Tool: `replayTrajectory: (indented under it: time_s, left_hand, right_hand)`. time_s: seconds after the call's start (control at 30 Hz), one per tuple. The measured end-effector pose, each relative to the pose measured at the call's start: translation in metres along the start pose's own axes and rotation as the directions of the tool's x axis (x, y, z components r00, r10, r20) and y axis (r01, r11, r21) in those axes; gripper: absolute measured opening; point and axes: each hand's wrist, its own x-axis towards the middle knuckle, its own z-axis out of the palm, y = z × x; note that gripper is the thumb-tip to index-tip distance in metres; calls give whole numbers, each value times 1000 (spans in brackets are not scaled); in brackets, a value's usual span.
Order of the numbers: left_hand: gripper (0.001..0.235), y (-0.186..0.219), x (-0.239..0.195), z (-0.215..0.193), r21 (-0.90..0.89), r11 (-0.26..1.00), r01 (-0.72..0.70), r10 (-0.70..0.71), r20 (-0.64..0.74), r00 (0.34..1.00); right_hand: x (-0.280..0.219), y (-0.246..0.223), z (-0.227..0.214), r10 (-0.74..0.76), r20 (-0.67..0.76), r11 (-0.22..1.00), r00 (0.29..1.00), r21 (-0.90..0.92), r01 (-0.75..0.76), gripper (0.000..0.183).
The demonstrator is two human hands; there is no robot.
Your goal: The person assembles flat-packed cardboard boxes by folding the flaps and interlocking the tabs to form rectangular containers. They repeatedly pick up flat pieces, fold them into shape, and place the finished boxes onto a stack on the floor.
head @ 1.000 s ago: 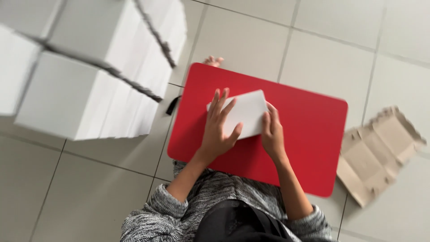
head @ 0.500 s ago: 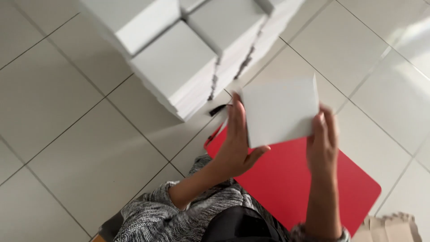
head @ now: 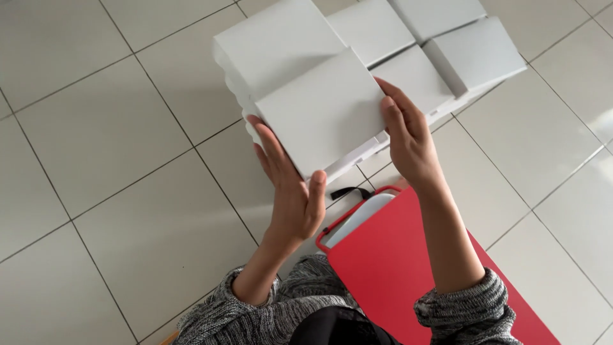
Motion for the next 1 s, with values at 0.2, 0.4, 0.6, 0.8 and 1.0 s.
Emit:
replayTrajectory:
  time_s: [0.2,0.4,0.6,0.8,1.0]
  left_hand:
    - [90,-25,0,11,-48,992,-118,118,-2,993]
    - [102,-26,-2,11,104,967,-234,237,-19,971]
    - [101,-29,-8,4,82,976,-202,201,28,979]
    - [105,-54,-16,15,201,943,-267,276,-16,961]
    - [87,-63,-16,21,221,905,-363,388,-86,917]
  right_hand:
    - [7,23,4,-76,-12,995,997,62,77,45]
    - [4,19,-1,-40,12,999,999,28,40,47]
    - [-4,18,1,-21,-5,1000,1000,-15,21,47]
    - [-3,7,5,-42,-14,999,999,-11,42,47]
    - [-6,-4,7,-37,-30,999,999,-23,36,46]
